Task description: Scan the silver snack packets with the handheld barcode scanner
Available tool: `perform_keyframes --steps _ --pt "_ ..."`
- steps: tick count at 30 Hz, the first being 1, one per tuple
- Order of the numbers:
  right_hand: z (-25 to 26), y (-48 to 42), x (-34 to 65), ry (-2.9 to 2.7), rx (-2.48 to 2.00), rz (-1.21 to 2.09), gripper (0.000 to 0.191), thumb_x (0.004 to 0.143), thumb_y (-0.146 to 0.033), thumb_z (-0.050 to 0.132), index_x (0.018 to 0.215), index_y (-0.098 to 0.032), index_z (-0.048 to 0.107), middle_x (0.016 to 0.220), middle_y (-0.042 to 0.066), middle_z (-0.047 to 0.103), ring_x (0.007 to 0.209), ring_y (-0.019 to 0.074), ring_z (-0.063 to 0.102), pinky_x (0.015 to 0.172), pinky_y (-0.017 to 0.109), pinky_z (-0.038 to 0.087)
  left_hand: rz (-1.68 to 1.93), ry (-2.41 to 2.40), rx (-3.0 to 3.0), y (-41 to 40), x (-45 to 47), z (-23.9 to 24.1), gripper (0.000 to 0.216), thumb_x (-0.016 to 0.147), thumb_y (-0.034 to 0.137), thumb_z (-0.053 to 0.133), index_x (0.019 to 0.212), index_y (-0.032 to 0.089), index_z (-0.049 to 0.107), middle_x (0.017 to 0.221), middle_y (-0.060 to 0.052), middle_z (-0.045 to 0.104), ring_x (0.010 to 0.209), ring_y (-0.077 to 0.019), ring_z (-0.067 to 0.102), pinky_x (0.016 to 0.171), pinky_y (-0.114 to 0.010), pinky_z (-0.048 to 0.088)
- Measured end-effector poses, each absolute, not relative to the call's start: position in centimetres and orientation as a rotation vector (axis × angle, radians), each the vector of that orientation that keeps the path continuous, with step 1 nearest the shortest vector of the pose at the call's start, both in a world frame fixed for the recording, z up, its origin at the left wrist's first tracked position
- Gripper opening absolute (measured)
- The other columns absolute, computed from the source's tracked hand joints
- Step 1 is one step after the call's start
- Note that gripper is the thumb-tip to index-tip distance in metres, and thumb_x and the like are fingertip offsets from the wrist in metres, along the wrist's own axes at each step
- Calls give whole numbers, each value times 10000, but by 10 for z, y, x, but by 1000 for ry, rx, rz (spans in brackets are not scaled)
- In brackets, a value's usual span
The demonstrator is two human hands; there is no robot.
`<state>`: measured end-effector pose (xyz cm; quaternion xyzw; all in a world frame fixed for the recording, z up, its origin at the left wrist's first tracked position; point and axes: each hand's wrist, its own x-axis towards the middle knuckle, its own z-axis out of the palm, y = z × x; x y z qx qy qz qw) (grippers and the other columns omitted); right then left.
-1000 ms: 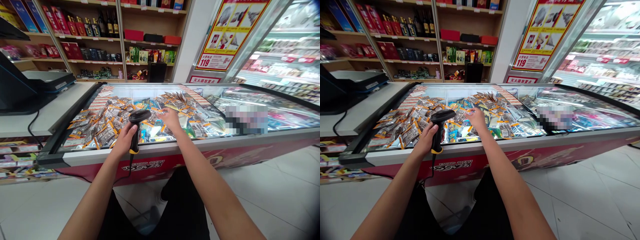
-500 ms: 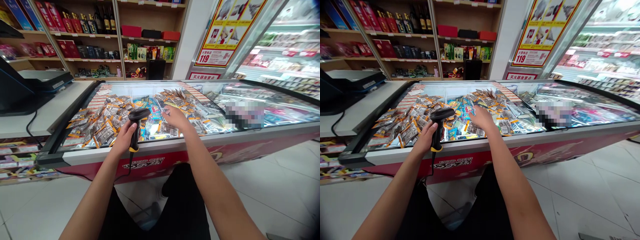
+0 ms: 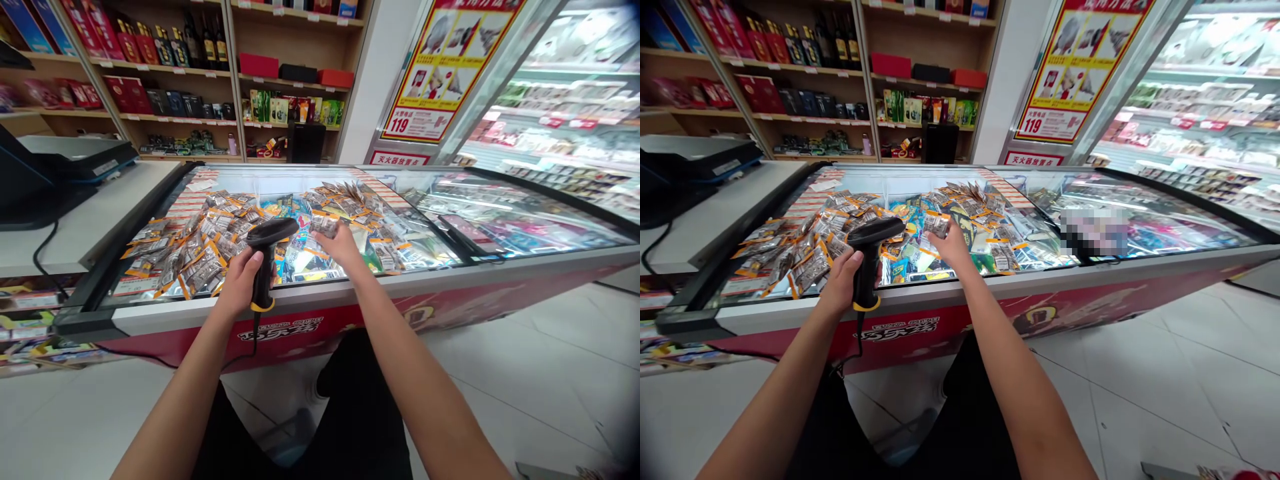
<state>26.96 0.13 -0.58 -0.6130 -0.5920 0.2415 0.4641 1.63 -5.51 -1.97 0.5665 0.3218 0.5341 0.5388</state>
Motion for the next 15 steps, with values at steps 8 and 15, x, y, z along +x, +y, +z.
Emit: perform_keyframes --steps 8,15 --pt "-22 -3 254 -1425 -1407 651 456 771 -514 777 1072 -217 608 1123 108 757 1025 297 726 908 432 557 1212 754 1369 -53 16 -20 474 914 663 673 899 198 580 653 4 657 484 -136 596 456 -245 467" --pt "-23 -2 258 -1487 -1399 646 446 795 -530 767 1071 -215 613 1106 102 754 993 284 715 870 407 553 1167 758 1411 -54 17 -17 476 921 669 665 889 204 571 654 4 656 478 -134 598 443 -235 449"
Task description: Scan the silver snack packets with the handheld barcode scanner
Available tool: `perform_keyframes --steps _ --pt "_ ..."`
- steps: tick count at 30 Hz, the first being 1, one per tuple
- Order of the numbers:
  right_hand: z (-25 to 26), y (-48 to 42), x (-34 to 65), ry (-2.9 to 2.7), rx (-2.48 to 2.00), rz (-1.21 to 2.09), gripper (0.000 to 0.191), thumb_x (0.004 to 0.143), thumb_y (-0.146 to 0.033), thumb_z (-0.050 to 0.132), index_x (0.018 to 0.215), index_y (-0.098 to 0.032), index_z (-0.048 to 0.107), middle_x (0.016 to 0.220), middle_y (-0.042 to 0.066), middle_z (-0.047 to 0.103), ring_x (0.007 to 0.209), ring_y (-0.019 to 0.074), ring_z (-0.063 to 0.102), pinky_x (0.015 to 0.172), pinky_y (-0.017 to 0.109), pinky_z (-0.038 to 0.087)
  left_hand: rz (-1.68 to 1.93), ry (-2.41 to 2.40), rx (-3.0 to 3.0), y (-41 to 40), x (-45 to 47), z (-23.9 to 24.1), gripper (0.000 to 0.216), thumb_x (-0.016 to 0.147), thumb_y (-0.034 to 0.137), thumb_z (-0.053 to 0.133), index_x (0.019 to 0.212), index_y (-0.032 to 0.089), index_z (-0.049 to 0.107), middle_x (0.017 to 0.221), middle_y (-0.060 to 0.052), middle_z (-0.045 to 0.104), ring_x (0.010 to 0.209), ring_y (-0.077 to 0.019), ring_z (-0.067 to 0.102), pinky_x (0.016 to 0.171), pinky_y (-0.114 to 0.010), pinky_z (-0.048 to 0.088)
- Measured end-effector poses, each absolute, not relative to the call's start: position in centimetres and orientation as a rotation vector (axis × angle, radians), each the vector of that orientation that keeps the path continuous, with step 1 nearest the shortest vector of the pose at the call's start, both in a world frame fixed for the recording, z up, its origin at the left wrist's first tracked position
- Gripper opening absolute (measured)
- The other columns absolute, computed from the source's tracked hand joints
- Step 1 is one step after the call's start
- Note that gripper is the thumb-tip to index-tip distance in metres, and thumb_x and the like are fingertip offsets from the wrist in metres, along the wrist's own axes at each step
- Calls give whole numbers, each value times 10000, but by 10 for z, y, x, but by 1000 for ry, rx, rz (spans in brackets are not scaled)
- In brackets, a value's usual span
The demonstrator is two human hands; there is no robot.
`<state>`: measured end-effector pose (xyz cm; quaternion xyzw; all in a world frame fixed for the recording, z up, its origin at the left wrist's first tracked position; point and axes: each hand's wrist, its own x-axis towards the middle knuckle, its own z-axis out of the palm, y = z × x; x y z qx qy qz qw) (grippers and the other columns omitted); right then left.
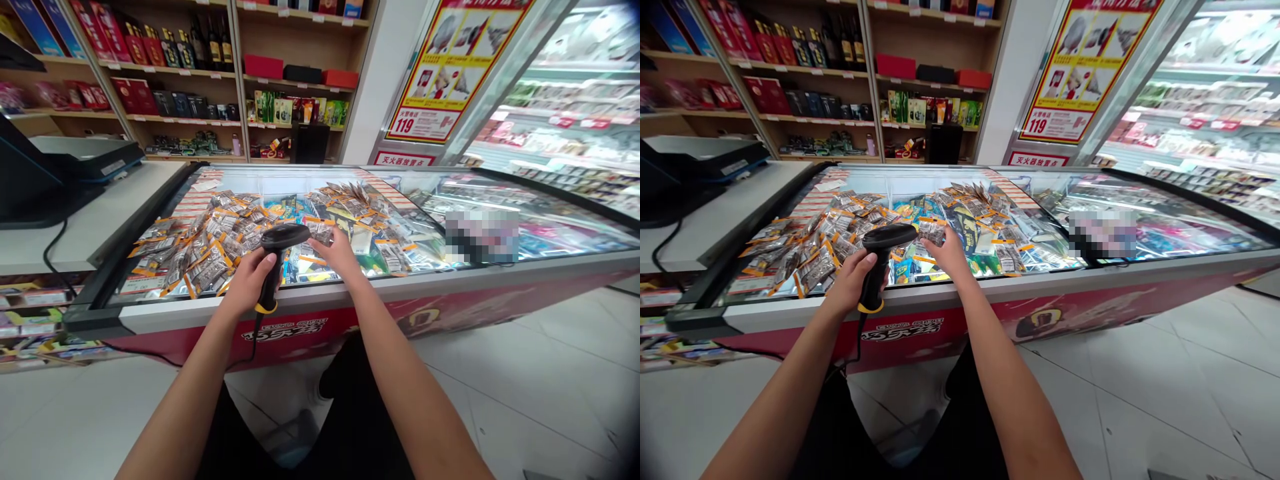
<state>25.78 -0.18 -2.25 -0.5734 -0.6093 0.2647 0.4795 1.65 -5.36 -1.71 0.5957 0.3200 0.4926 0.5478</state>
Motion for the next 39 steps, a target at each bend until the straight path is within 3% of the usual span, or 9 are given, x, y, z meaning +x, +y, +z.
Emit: perform_keyframes --steps 6,10,13,17,25,28,32,35,39 --pt "-28 0 251 -1432 -1617 425 777 784 -551 804 1392 -166 513 1211 180 713 1131 369 677 961 491 534 1212 762 1337 -54 19 -15 478 882 663 696 900 203 569 649 18 631 501 -133 593 474 -242 463" --pt "-29 -8 243 -1525 -1853 112 936 852 -702 719 1481 -48 489 1420 326 556 1404 502 461 1152 636 361 1197 774 1355 -53 18 -15 447 901 642 683 917 209 573 637 17 630 503 -143 600 475 -249 463" --pt "-28 -18 241 -1618 -1839 116 667 996 -564 581 1457 -83 548 1391 281 557 1361 439 525 1132 569 408 1194 784 1358 -53 18 -15 458 892 654 686 914 209 584 632 12 629 495 -144 593 472 -255 462" --pt "-25 -34 240 -1801 -1726 97 341 1019 -421 570 1241 -200 703 1240 175 612 1160 338 657 1003 444 509 1178 787 1350 -54 19 -13 465 877 659 701 911 209 591 647 10 632 500 -142 597 474 -257 469" --pt "-20 -42 208 -1860 -1856 152 499 982 -671 618 1100 -191 689 938 149 746 1007 387 706 876 464 502 1162 802 1412 -52 16 -15 461 913 653 668 908 197 598 667 -3 665 506 -144 606 472 -250 474" --pt "-19 -38 200 -1929 -1703 278 410 1031 -598 574 1034 -208 701 904 118 751 941 342 719 843 427 504 1157 796 1409 -51 14 -17 447 924 640 663 954 196 614 668 2 666 503 -146 605 473 -252 480" --pt "-19 -37 228 -1867 -1369 359 316 1082 -406 457 1226 -229 675 1141 94 759 1038 256 709 927 380 529 1164 804 1398 -52 13 -18 436 928 634 663 917 205 592 658 6 653 492 -147 599 466 -256 477" --pt "-19 -46 277 -1703 -1632 -41 349 1007 -334 531 1274 -169 683 1317 189 690 1300 355 586 1142 517 422 1162 813 1388 -53 14 -17 447 923 645 663 911 207 574 667 1 658 501 -154 611 474 -263 491" --pt "-23 -62 348 -1331 -2185 -279 612 953 -422 610 1427 -34 607 1402 368 563 1350 542 491 1050 708 411 1159 809 1406 -54 15 -16 463 920 659 658 920 204 571 671 -3 667 495 -154 612 464 -258 482"
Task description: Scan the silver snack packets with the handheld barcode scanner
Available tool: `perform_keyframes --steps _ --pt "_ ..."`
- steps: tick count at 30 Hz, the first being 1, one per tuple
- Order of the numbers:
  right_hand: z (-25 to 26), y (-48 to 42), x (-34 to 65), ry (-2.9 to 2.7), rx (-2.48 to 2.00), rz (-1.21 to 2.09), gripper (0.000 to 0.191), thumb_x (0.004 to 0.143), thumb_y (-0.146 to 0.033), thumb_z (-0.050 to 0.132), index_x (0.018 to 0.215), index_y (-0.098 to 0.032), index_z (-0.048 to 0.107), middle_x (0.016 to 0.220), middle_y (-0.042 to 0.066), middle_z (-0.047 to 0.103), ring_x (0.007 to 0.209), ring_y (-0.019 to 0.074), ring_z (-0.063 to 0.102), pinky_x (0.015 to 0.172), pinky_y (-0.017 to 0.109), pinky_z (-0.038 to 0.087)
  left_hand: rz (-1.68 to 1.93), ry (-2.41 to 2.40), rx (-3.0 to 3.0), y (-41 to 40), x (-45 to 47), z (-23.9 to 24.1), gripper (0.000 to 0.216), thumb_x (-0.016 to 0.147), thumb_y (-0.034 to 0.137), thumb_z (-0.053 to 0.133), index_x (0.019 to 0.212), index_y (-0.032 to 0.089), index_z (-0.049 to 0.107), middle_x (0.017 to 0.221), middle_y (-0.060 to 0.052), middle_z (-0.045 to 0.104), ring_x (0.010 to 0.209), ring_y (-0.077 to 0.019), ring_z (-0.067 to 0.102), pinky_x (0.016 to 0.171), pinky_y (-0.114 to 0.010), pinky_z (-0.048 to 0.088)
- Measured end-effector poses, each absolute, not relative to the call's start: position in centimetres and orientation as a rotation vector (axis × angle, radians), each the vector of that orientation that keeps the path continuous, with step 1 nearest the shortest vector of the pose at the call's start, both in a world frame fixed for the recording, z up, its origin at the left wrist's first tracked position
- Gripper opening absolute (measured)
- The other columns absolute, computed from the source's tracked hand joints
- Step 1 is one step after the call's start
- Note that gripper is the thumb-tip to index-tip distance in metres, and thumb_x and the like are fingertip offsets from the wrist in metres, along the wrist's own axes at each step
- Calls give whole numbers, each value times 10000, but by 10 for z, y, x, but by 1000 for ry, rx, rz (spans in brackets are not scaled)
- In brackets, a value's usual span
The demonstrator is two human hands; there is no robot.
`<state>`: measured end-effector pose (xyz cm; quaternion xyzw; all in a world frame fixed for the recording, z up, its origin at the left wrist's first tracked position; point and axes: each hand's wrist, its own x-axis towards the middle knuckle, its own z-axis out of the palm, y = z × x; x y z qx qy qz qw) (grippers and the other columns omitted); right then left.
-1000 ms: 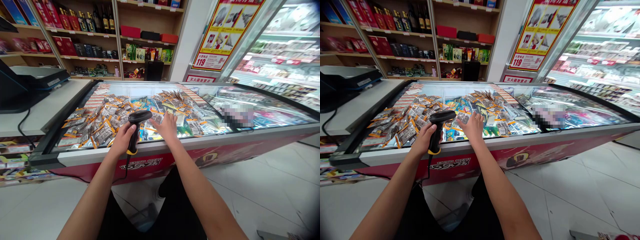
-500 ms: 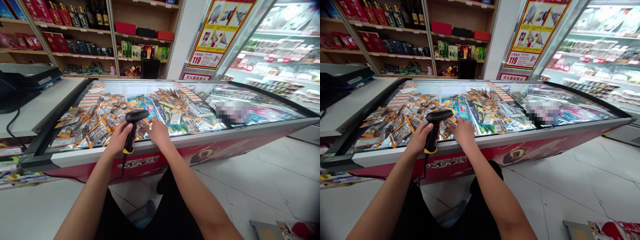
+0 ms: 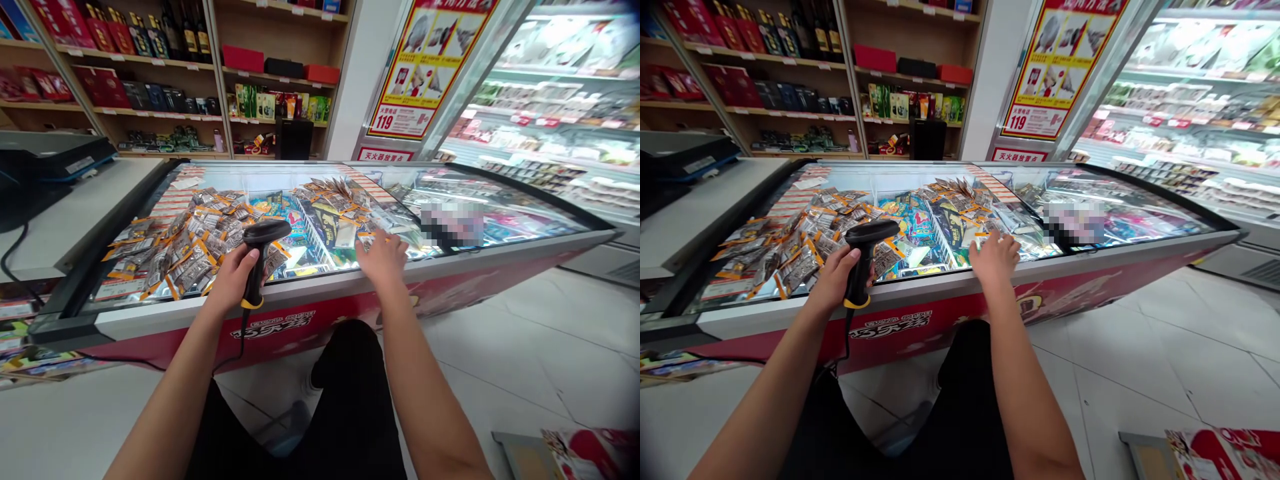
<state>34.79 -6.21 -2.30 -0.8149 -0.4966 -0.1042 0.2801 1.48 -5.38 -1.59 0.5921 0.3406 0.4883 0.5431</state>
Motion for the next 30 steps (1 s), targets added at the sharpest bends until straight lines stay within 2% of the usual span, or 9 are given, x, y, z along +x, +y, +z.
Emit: perform_keyframes --steps 3,8,12,15,23,26,30 --pt "-27 -64 382 -1307 -2278 -58 626 897 -458 677 1380 -62 640 1335 346 608 1313 535 548 1047 697 428 1137 776 1431 -54 15 -16 447 931 643 657 915 205 565 683 -5 675 497 -148 609 467 -254 479" --pt "-28 -47 370 -1409 -1922 178 792 707 -457 853 1370 -128 571 1367 249 648 1306 427 607 1085 560 478 1114 759 1455 -57 15 -16 443 923 633 673 917 200 578 689 -3 666 504 -146 604 468 -259 483" --pt "-24 -36 311 -1347 -1781 168 780 736 -516 850 1340 -157 511 1267 240 689 1162 413 675 961 526 540 1129 743 1473 -59 16 -15 469 911 659 672 915 199 583 688 -3 661 508 -139 591 481 -261 484" --pt "-19 -30 268 -1401 -1689 245 751 735 -523 856 1312 -200 501 1152 188 722 1032 395 710 864 489 560 1143 738 1451 -61 17 -15 489 901 682 673 941 204 579 686 -2 667 505 -137 591 477 -254 478" --pt "-18 -18 222 -1471 -1644 302 635 775 -510 788 1244 -227 466 903 78 693 826 329 684 669 385 502 1113 789 1411 -60 16 -16 533 894 739 648 951 215 571 643 -12 676 470 -164 598 420 -264 466" --pt "-20 -17 221 -1460 -1659 282 644 774 -521 786 1244 -226 460 913 74 687 841 327 686 669 373 495 1116 798 1414 -59 16 -18 530 897 741 645 938 218 570 646 -13 679 468 -162 602 421 -263 472" --pt "-27 -12 225 -1503 -1574 321 706 823 -516 768 1361 -220 418 1041 116 719 958 351 715 770 412 548 1120 777 1408 -58 16 -19 522 904 732 647 937 217 570 663 -15 682 483 -157 611 439 -259 482"
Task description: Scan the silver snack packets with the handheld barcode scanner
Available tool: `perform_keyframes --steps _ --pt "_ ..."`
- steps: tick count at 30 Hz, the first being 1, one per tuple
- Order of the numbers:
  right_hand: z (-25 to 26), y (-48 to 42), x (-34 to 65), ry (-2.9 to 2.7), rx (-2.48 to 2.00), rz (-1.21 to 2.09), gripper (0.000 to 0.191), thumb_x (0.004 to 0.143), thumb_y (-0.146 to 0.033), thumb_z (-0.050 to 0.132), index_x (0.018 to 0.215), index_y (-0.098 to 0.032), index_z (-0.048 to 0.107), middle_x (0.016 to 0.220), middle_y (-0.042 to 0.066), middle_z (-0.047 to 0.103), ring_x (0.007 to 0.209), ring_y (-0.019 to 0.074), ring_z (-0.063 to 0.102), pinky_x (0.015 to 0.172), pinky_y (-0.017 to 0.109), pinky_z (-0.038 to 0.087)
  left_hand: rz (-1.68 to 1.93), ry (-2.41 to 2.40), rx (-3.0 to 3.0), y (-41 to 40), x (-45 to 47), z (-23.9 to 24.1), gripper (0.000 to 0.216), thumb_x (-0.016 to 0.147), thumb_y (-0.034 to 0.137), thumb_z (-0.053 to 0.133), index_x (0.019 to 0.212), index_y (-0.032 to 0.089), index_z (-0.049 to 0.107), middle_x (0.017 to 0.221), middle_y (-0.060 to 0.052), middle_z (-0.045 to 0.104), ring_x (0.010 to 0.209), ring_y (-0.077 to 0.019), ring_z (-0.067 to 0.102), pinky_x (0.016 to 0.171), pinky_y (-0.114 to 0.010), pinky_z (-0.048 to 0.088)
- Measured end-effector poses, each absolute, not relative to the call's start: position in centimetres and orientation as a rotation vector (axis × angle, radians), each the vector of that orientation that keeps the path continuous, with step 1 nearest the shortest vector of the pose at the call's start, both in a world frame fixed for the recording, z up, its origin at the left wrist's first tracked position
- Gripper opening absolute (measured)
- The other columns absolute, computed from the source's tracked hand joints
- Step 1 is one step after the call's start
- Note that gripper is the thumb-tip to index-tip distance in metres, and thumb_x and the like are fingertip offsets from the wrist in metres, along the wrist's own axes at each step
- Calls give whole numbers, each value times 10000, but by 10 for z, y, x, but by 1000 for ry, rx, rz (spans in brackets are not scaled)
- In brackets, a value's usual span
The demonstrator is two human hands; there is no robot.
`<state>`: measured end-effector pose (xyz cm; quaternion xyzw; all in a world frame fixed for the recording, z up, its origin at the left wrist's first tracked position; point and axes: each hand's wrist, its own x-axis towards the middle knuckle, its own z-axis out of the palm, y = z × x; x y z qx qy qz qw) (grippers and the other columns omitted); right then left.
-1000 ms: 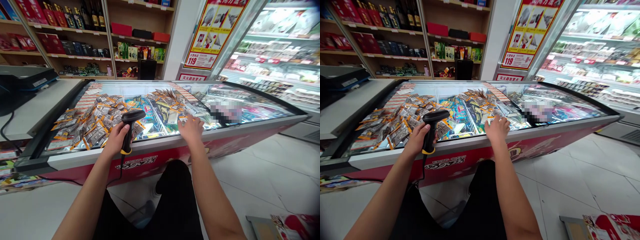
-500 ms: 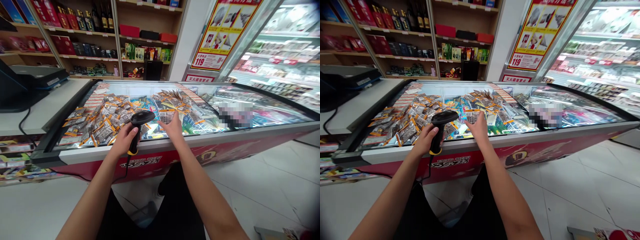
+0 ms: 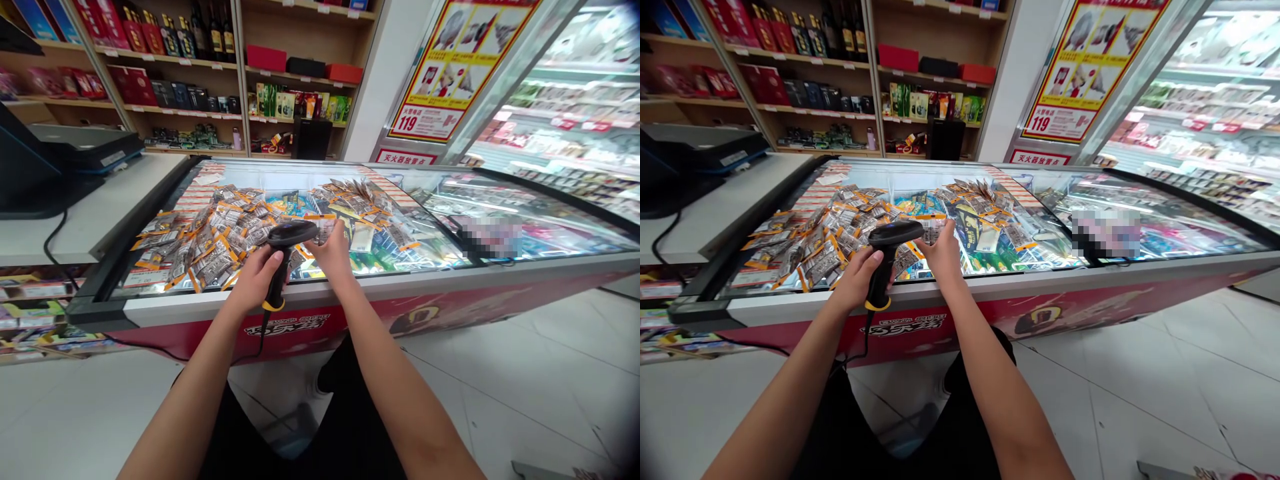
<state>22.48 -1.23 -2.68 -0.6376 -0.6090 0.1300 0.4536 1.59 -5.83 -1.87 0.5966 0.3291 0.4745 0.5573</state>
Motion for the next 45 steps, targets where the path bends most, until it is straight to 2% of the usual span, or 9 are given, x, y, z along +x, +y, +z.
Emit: perform_keyframes --steps 3,7,12,16,19,23,27,34,45 --pt "-33 -9 225 -1524 -1513 269 848 856 -519 775 1501 -179 342 1263 200 686 1150 369 688 942 470 551 1124 778 1398 -58 16 -18 531 897 737 654 947 215 567 663 -10 677 481 -153 608 441 -256 483" --pt "-41 -9 224 -1547 -1578 74 1050 859 -611 773 1618 -80 278 1441 293 553 1373 407 540 1166 552 407 1153 770 1403 -58 17 -17 525 903 724 654 960 211 559 659 -3 670 478 -146 605 438 -246 479" --pt "-41 -4 264 -1567 -1583 -37 628 1015 -518 551 1526 -159 487 1462 220 569 1419 361 490 1196 543 369 1147 772 1422 -59 17 -15 507 912 705 647 947 207 553 659 -1 672 472 -139 598 449 -243 478" --pt "-31 3 342 -1416 -1917 -279 617 959 -381 623 1475 -53 547 1504 327 502 1469 465 387 1207 644 258 1126 764 1441 -59 17 -15 490 925 690 634 935 209 544 669 -1 673 480 -143 602 453 -246 477" --pt "-25 2 394 -1267 -2062 -98 489 987 -294 565 1383 -12 612 1419 392 544 1424 518 428 1153 684 270 1109 755 1456 -58 16 -17 484 932 682 633 946 205 553 684 -4 674 496 -148 611 459 -251 482" --pt "-24 -3 423 -1241 -2014 76 365 897 -235 684 1239 -106 691 1204 285 683 1213 426 628 1088 584 412 1103 754 1493 -56 17 -19 476 955 668 620 961 197 560 691 -4 672 504 -142 610 471 -248 488" --pt "-27 -4 412 -1132 -1907 251 619 700 -382 885 1228 -159 649 1110 162 701 995 333 719 894 481 567 1109 751 1517 -56 16 -20 473 966 664 612 964 193 559 699 -4 671 516 -135 602 482 -244 486" --pt "-8 -10 328 -921 -1244 907 605 510 -414 988 984 -257 647 936 -12 729 904 196 711 837 344 560 1073 694 1577 -59 14 -18 456 981 638 599 912 189 566 713 -11 669 548 -136 596 513 -253 484" --pt "-14 -7 257 -1125 -1221 876 551 720 -584 866 1092 -244 642 934 23 737 889 231 702 820 367 557 989 668 1634 -61 14 -12 439 976 625 624 948 188 587 673 3 643 527 -138 571 501 -254 468"
